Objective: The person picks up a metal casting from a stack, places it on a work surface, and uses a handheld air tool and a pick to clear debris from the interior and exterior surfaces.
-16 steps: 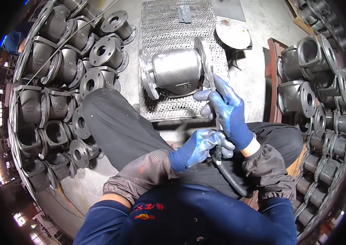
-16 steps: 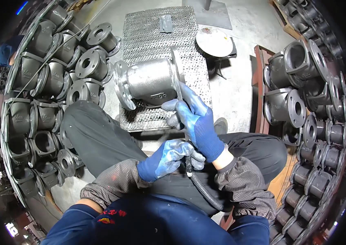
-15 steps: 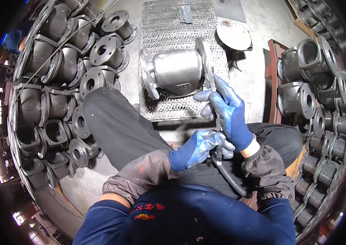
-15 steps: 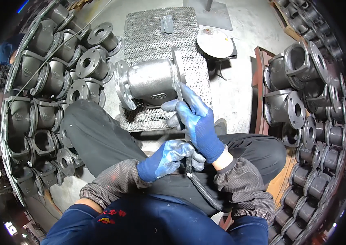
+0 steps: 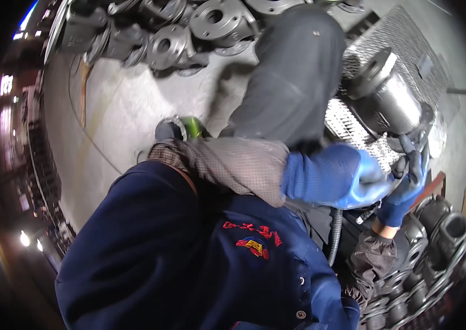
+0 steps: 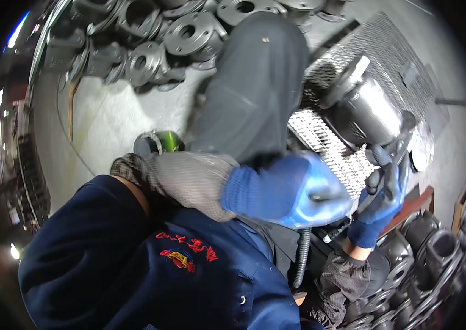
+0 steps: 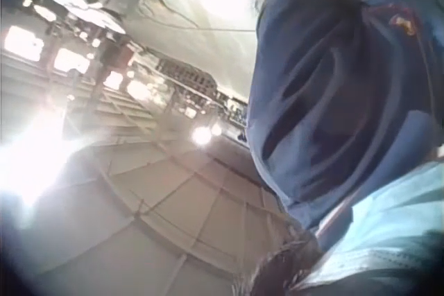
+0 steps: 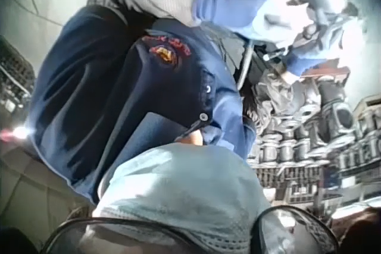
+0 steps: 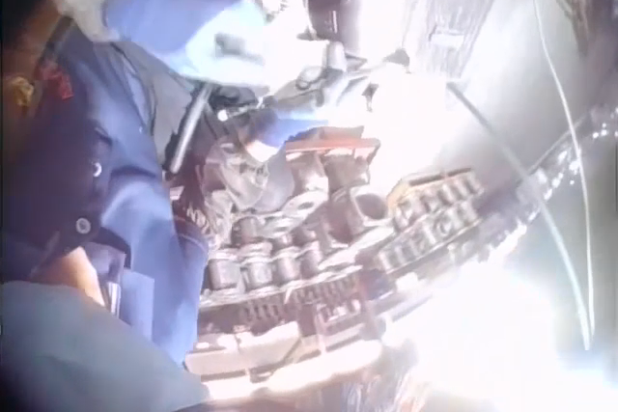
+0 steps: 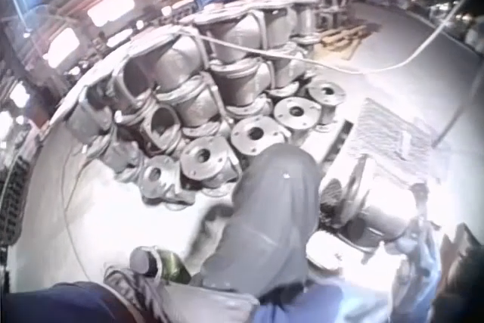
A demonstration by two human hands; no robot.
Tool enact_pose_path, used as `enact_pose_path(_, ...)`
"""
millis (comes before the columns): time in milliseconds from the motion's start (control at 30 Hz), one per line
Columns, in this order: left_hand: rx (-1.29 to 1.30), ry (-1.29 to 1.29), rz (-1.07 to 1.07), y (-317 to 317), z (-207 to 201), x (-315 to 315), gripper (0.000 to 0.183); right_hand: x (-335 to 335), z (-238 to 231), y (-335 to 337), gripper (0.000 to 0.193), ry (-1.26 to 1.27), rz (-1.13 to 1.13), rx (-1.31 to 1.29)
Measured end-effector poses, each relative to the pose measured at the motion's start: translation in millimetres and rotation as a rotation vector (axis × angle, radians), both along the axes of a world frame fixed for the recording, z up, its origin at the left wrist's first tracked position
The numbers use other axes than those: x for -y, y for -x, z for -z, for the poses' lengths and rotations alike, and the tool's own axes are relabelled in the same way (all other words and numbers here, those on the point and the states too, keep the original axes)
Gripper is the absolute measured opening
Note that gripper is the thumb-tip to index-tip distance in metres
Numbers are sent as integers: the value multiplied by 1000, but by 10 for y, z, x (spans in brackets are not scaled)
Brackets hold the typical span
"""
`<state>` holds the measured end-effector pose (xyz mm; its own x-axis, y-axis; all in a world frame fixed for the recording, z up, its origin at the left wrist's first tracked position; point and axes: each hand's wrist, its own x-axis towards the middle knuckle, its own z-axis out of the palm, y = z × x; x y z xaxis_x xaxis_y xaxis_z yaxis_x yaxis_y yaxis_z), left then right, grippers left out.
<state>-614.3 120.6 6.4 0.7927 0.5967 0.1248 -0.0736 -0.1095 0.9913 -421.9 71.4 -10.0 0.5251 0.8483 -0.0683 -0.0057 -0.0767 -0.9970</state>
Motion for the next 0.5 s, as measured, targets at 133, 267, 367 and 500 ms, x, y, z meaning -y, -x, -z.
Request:
enact_pose_path(133,406,-309,-418,1124,373,-980,25,-188,-3,99,40,-105,-272,248)
enact_pose_path(267,-757,-189,-728,2786,451,-1317,45,-383,-347,290,43,-294,-336,912)
enact_pose_path(367,-1414,-238,-470,4095,1262,-1085,54,-396,-257,334,43,-347,-406,878)
enact_pose_path(500,-1357,447,-721,5453,2094,51,67,-720,-498,570,39,-209,-533,99)
